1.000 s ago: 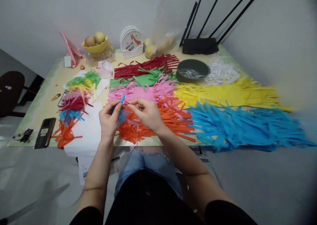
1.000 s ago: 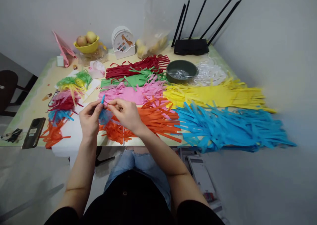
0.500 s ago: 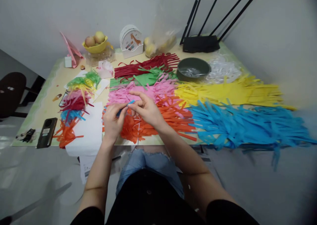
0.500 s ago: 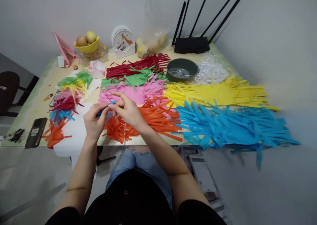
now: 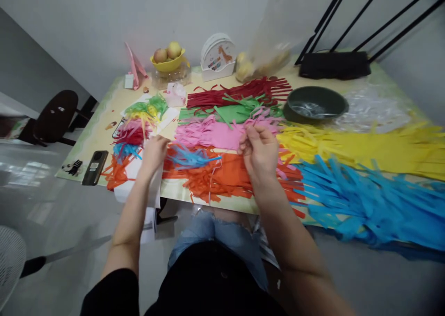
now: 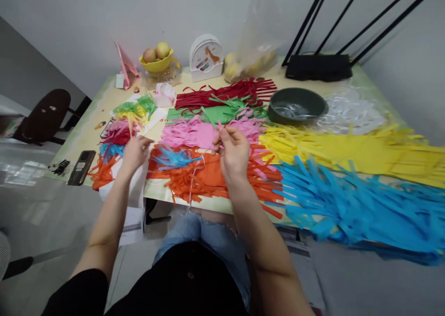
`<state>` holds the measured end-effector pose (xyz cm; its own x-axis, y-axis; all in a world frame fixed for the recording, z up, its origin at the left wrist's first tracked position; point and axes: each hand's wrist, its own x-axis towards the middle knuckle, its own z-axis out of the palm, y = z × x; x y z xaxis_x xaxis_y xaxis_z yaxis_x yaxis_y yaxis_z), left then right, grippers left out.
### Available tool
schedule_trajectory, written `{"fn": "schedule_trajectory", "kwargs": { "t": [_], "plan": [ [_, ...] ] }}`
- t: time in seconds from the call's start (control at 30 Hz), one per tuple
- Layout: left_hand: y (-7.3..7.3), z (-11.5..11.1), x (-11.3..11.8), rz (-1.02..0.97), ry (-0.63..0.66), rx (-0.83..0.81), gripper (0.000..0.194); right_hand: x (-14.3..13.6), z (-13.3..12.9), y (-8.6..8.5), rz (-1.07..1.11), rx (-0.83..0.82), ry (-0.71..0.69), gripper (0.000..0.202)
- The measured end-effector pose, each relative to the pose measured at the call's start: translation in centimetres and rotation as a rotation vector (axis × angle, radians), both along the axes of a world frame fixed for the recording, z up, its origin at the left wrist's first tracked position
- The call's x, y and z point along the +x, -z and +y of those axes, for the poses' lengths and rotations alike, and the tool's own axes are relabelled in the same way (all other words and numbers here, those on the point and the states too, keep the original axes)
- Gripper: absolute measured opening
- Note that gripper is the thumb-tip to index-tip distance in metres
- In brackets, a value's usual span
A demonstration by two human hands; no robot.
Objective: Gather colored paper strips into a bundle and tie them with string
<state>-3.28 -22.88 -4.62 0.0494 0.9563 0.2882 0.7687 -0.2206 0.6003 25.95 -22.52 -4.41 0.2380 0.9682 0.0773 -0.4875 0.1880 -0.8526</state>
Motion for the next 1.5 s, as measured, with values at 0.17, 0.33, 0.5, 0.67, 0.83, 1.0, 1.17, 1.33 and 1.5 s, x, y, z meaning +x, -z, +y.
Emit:
{"fn": "schedule_trajectory", "kwargs": {
  "t": [0.17,0.33,0.5,0.67,0.83,1.0,1.17,1.33,1.5],
  "plan": [
    [-0.6,1.5,-7.9,0.004,-0.207,0.101,0.025,-0.1,-0.5,0.6,-0.012,-0.013,-0.072,0.032],
    [-2.3,1.8,-8.8,-0.045,-0.298,0.280,0.019,-1.1,-0.3,1.0,-0.154,-0.003,-0.130,0.029],
    [-3.0,2.2,-3.0,-0.262,-0.148,0.253,0.023,-3.2,1.2,0.9,-0.467,0.083,-0.227,0.025],
    [-1.7,4.5,4.2,-0.731,-0.061,-0.022,0.028,-5.1,3.5,-0.5,-0.592,0.174,-0.249,0.031],
    [-0.6,6.1,7.2,-0.856,-0.065,-0.045,0.036,-4.9,4.1,-0.6,-0.599,0.174,-0.264,0.033],
    [0.1,5.6,7.9,-0.861,-0.055,-0.083,0.035,-4.9,4.3,0.5,-0.613,0.150,-0.267,0.028],
    [1.0,5.5,8.3,-0.823,-0.050,-0.081,0.032,-4.8,4.7,1.0,-0.633,0.103,-0.262,0.025],
    [1.3,5.5,8.8,-0.833,-0.056,-0.080,0.031,-4.4,4.6,1.4,-0.624,0.065,-0.272,0.029],
    [1.6,6.0,9.1,-0.759,-0.035,-0.056,0.028,-4.1,4.7,1.8,-0.570,0.059,-0.264,0.029]
  ]
}}
